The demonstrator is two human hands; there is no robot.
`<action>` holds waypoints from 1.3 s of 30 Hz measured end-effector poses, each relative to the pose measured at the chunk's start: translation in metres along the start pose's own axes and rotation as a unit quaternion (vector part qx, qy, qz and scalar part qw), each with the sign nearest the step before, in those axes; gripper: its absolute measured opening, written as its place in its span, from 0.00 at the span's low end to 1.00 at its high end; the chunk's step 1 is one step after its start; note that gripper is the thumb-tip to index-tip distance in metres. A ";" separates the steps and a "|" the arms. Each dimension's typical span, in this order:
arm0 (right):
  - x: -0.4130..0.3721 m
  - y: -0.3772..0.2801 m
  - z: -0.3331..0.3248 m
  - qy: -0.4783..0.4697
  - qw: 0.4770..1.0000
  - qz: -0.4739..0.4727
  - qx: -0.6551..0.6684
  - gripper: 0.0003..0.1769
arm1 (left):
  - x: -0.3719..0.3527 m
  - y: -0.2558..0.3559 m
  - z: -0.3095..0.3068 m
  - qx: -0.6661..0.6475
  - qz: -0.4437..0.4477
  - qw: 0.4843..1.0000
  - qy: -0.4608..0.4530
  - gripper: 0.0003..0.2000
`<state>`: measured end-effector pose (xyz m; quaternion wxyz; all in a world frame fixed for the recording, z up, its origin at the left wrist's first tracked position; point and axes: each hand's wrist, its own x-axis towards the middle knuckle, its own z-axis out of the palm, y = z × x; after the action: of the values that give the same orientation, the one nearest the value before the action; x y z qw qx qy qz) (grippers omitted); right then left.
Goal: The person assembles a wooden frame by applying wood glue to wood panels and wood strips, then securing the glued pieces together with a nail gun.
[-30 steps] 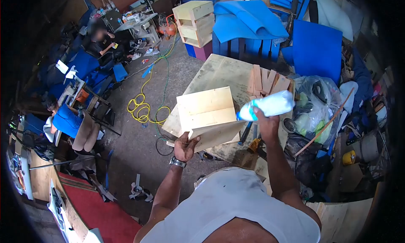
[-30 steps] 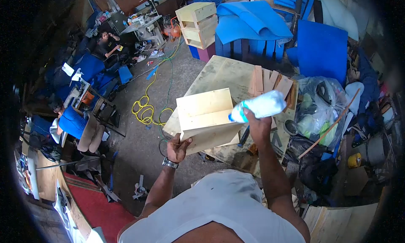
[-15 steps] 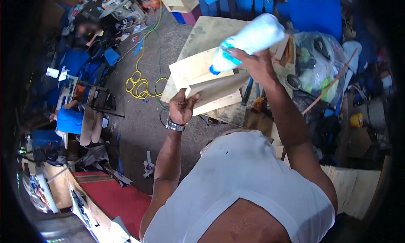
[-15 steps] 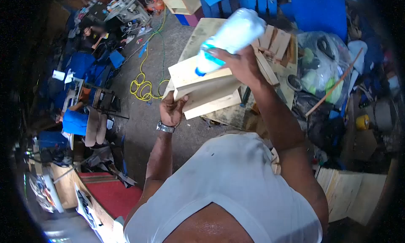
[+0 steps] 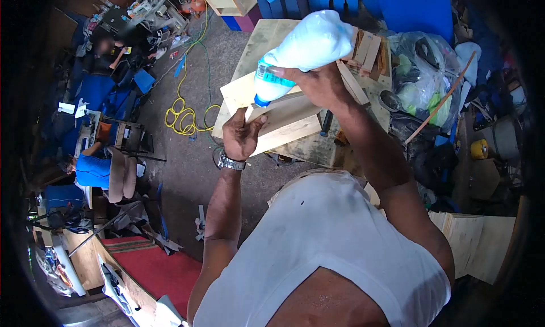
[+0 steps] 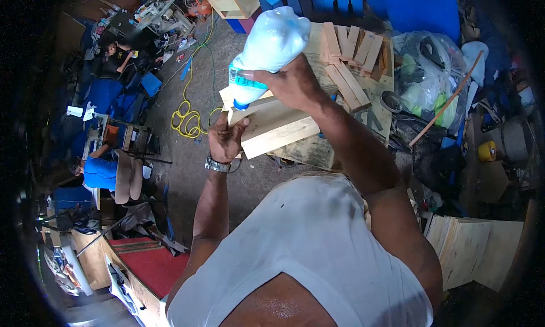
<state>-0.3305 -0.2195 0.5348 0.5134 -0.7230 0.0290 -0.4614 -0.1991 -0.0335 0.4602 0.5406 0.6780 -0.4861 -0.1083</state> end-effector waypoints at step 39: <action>-0.107 0.107 -0.145 0.248 0.956 0.089 -0.131 0.18 | 0.000 0.025 0.000 0.062 0.028 0.998 0.016 0.15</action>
<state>-0.4461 -0.3183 0.3911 0.4294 -0.6411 0.2798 -0.5712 -0.2129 -0.0321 0.4815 0.5083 0.6979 -0.5019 -0.0515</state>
